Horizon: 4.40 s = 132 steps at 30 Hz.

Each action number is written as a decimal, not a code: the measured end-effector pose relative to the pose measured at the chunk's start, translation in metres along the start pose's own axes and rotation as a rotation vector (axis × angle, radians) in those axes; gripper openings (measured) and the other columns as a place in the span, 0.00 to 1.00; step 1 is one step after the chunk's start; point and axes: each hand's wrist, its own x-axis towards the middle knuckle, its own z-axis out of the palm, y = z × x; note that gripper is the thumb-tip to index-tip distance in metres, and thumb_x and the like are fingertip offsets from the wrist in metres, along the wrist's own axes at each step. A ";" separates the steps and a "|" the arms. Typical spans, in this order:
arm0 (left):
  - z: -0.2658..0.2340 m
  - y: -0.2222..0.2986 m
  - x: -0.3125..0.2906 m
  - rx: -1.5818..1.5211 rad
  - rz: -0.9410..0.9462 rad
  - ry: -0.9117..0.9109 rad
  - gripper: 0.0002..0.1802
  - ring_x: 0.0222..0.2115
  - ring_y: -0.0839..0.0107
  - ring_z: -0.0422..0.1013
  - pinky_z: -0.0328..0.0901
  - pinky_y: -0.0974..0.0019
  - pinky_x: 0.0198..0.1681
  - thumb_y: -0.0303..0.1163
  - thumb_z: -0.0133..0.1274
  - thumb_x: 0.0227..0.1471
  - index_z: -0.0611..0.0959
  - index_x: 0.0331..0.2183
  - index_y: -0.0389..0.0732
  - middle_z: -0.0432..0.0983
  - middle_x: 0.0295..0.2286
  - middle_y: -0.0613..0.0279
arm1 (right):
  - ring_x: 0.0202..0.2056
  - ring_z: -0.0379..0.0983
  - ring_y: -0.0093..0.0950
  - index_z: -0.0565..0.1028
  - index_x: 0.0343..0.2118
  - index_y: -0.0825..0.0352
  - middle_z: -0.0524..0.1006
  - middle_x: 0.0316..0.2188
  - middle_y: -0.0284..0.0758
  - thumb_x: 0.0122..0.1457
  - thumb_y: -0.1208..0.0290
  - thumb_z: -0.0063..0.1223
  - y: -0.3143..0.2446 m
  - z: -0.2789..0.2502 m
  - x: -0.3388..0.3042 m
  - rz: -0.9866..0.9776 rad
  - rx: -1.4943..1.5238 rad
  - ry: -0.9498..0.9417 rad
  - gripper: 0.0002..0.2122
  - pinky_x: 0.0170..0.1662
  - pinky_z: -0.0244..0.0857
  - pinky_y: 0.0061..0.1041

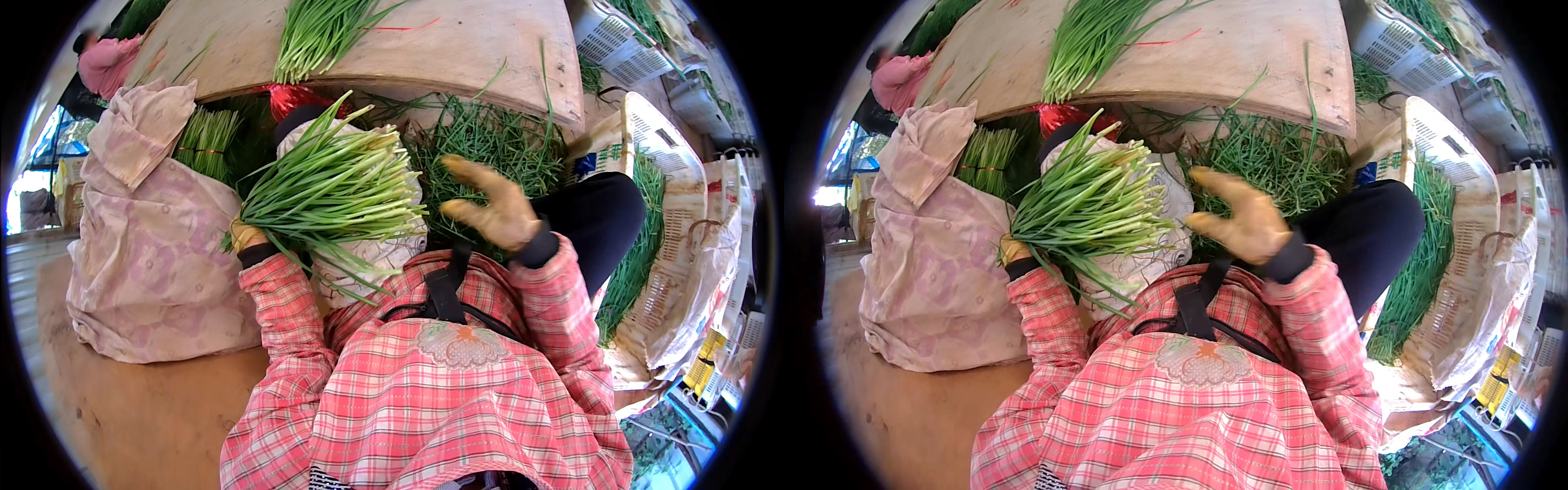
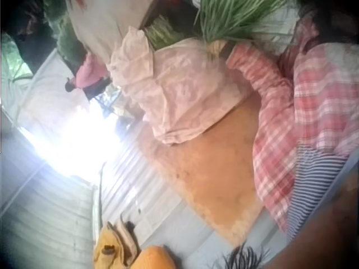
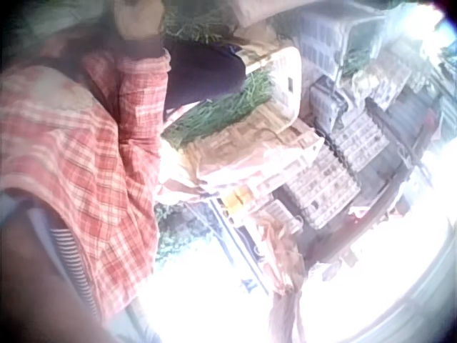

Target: The person is sorting and bundling green onions by hand while sitting on the ground, placing the finished bundles onto a wooden board.

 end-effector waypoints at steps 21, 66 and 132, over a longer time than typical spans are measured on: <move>0.029 -0.005 -0.032 -0.036 0.017 0.167 0.16 0.31 0.59 0.72 0.68 0.57 0.39 0.34 0.36 0.53 0.76 0.33 0.34 0.76 0.30 0.53 | 0.35 0.73 0.30 0.72 0.41 0.71 0.77 0.33 0.43 0.49 0.68 0.58 -0.023 0.086 0.021 0.190 0.353 0.034 0.17 0.40 0.65 0.25; 0.026 -0.016 -0.015 -0.242 -0.075 0.004 0.16 0.26 0.59 0.71 0.69 0.58 0.32 0.34 0.34 0.54 0.75 0.27 0.38 0.74 0.24 0.55 | 0.18 0.70 0.39 0.77 0.25 0.66 0.72 0.14 0.39 0.46 0.70 0.56 -0.010 0.032 -0.042 -0.075 -0.472 -0.079 0.06 0.22 0.64 0.35; 0.050 -0.018 -0.007 -0.432 -0.014 0.392 0.10 0.24 0.61 0.71 0.68 0.56 0.30 0.36 0.40 0.52 0.72 0.24 0.43 0.72 0.22 0.60 | 0.31 0.74 0.28 0.76 0.37 0.69 0.77 0.30 0.41 0.46 0.70 0.63 -0.024 0.005 -0.010 0.118 -0.026 0.059 0.15 0.35 0.67 0.24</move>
